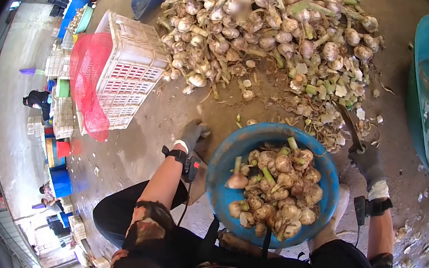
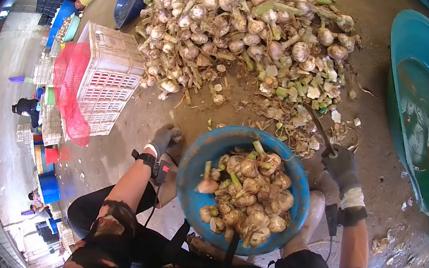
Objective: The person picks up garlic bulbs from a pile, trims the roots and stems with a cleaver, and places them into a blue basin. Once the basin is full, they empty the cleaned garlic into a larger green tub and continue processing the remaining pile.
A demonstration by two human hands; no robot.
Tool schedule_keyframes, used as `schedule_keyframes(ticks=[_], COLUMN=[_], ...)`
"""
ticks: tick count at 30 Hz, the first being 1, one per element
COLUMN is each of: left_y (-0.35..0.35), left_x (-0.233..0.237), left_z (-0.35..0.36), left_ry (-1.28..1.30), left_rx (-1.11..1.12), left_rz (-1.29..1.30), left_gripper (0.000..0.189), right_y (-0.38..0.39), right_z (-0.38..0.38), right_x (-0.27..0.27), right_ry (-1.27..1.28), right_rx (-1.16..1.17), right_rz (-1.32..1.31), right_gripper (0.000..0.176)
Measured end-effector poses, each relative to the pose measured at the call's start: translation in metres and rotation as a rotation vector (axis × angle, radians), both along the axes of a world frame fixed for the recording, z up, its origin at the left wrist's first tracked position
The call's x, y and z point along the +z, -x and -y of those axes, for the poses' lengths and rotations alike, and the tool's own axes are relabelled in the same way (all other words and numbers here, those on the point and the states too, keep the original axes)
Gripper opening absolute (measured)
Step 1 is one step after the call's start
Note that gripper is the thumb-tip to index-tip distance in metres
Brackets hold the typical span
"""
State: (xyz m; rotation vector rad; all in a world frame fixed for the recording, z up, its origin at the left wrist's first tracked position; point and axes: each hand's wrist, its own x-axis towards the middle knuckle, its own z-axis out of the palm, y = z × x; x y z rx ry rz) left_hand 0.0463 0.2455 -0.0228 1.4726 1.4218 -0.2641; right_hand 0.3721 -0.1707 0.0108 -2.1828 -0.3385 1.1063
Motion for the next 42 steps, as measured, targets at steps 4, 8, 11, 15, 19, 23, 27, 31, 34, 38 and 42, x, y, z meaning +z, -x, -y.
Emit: schedule_keyframes(ticks=[4,8,11,15,19,23,27,31,34,38,42], left_y=[-0.106,-0.185,-0.209,-0.208,-0.198,-0.185,-0.173,-0.162,-0.162,-0.176,-0.179], left_x=[0.057,0.105,0.12,0.114,0.098,0.041,-0.018,0.009,0.029,0.054,0.125], left_z=[0.063,0.146,0.177,0.173,0.179,0.174,0.205,0.218,0.224,0.231,0.234], left_ry=[-0.132,-0.443,-0.704,-0.446,0.27,1.146,-0.132,0.182,0.417,0.729,0.705], left_rx=[-0.183,-0.681,-0.9,-0.834,0.204,0.479,0.267,0.494,0.67,0.895,0.205], left_rz=[0.362,0.374,0.496,0.395,0.698,1.001,0.97,0.925,0.879,0.809,0.96], left_gripper=[0.022,0.024,0.021,0.02,0.021,0.025,0.034,0.032,0.03,0.029,0.018], right_y=[0.009,0.022,0.02,0.003,0.012,0.037,0.045,0.049,0.048,0.041,0.013], right_z=[-0.024,-0.068,-0.064,-0.013,0.004,-0.029,-0.05,-0.056,-0.057,-0.059,-0.026], right_x=[-0.001,0.059,0.066,-0.01,0.006,0.037,0.059,0.058,0.057,0.057,-0.003], right_ry=[0.021,0.028,-0.165,0.225,0.182,-0.245,-0.404,-0.317,-0.287,-0.228,0.164], right_rx=[0.139,0.214,0.148,0.265,-0.015,0.075,0.349,0.377,0.37,0.404,0.237], right_rz=[0.283,0.351,0.352,0.236,0.209,0.621,0.749,0.725,0.724,0.595,0.421], right_gripper=[0.026,0.026,0.026,0.026,0.025,0.022,0.025,0.027,0.027,0.023,0.023])
